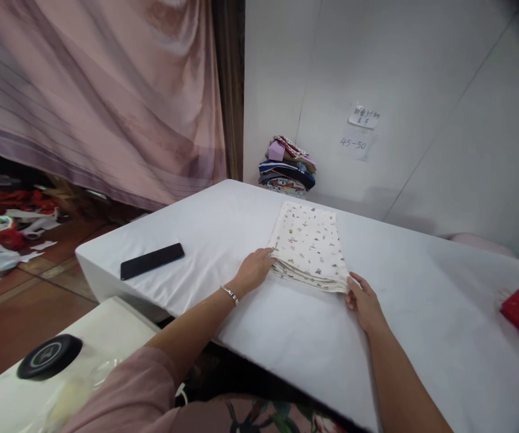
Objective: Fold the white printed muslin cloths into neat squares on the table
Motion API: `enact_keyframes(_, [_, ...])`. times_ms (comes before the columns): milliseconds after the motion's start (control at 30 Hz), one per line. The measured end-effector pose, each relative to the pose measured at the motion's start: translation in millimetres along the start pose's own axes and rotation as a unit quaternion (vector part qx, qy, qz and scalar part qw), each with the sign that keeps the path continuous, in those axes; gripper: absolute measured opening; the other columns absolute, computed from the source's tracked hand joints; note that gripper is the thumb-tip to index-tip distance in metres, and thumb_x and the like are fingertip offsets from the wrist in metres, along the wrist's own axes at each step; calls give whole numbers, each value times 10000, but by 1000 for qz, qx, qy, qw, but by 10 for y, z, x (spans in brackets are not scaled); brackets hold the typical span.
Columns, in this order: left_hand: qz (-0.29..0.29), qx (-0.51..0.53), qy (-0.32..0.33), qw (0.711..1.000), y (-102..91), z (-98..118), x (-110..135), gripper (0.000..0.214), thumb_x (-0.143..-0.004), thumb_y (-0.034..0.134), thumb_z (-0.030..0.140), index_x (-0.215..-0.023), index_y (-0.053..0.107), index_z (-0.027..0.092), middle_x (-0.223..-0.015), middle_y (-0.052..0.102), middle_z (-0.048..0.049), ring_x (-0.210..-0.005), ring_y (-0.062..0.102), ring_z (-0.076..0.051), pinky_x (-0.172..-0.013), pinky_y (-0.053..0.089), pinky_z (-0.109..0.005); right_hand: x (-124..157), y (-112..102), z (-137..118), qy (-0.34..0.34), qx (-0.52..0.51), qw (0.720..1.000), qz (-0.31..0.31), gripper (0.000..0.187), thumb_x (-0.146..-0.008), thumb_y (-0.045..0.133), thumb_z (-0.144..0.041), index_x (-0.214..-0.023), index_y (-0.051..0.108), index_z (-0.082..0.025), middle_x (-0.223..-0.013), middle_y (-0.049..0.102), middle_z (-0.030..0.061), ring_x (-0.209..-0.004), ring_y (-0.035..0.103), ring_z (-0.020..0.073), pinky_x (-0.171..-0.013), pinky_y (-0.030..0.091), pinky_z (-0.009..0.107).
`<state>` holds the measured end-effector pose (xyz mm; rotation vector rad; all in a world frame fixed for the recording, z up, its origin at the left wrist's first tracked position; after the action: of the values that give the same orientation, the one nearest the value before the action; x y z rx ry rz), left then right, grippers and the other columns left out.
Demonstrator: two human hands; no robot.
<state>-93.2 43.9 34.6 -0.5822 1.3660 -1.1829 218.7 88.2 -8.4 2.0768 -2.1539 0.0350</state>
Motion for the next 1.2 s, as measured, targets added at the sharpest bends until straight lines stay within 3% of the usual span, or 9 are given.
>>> enact_keyframes(200, [-18,-24,22,999,85,16,-84,337,-827,422,68,-1021,627,252,-1270,507,-65,-1110,488,-224,-857,439,-365,3,5,1,3,-3,1000,-10,603,-659,710,-490,-1153,522,-200,-512,500,-63,-404,409,75,-351,276,174])
enact_keyframes(367, [-33,-47,29,998,116,34,-135,254,-812,438,60,-852,643,205,-1228,528,-78,-1060,502,-234,-812,442,-368,-4,-4,12,-1,6,1000,-9,611,-663,704,-498,-1163,521,-198,-499,497,-64,-394,405,77,-349,282,177])
enact_keyframes(767, [-23,-76,72,994,14,73,46,201,-819,434,85,-849,611,175,-1166,565,-79,-1040,507,-214,-823,440,-348,-5,-9,26,-5,-6,1000,-9,625,-649,720,-509,-1160,525,-205,-507,508,-65,-386,405,71,-356,277,174])
enact_keyframes(1000, [8,-96,110,989,81,183,-46,284,-834,413,75,-970,639,179,-1270,517,-96,-1168,451,-232,-907,399,-395,2,-10,9,-3,-8,1000,-10,607,-656,714,-503,-1155,522,-216,-498,500,-70,-393,409,74,-364,288,177])
enact_keyframes(1200, [12,-118,143,983,202,283,-103,265,-863,417,116,-798,671,151,-1329,473,-96,-1279,346,-267,-1030,294,-452,8,7,-13,2,-17,1000,-3,624,-632,730,-494,-1146,523,-207,-499,498,-70,-408,426,78,-359,285,171])
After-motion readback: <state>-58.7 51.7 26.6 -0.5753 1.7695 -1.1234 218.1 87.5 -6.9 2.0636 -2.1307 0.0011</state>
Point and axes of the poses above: each hand's wrist, its own x-axis away from the middle knuckle, its own y-axis out of the palm, z = x × y, the point moved 3 cm from there along -x, towards the middle knuckle
